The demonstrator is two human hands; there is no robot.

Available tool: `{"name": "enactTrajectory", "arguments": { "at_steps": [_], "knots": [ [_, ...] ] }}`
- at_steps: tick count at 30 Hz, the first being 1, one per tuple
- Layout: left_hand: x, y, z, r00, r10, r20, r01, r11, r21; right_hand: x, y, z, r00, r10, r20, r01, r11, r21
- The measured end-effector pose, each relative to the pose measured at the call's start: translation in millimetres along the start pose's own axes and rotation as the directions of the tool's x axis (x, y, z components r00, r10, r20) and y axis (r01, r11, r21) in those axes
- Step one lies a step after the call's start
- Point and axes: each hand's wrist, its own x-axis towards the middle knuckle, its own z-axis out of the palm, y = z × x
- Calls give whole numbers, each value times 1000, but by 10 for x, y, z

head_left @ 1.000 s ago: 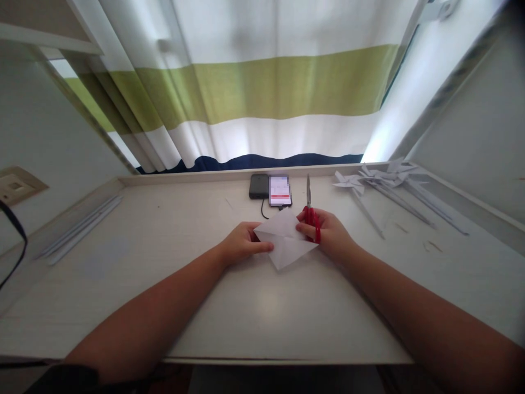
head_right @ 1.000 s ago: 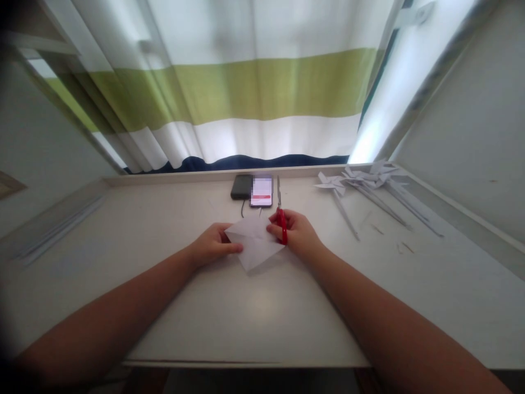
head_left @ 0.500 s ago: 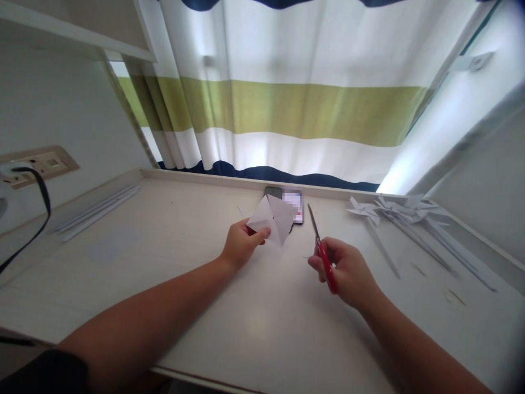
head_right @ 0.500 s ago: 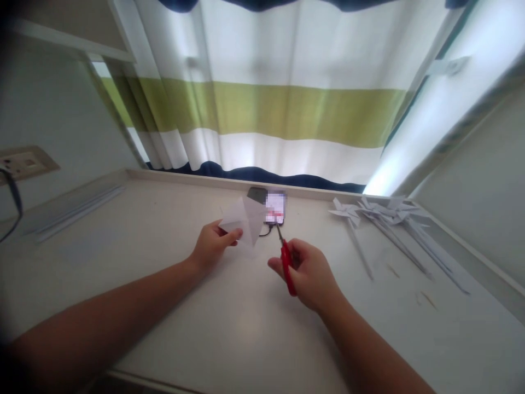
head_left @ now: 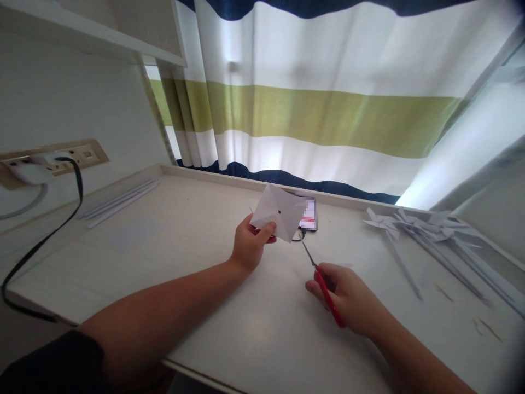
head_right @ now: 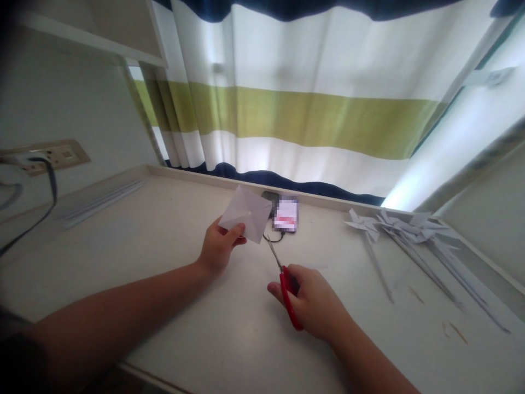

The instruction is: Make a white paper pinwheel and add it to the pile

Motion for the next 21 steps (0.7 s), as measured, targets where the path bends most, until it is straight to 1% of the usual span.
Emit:
{"name": "enactTrajectory", "arguments": {
  "at_steps": [4, 7, 17, 21],
  "knots": [
    [-14, -13, 4, 1000, -24, -3, 24, 999, -22, -2, -36, 28, 1000, 4, 28, -5, 1000, 16],
    [-35, -25, 10, 999, -32, 14, 33, 999, -29, -8, -45, 23, 999, 14, 47, -16, 999, 45],
    [-116, 4, 18, 995, -21, 98, 23, 1000, -21, 14, -57, 26, 999, 35, 42, -39, 996, 85],
    [-143, 5, 21, 990, -31, 134, 37, 999, -39, 2, -64, 10, 999, 37, 34, -40, 995, 88]
  ]
}}
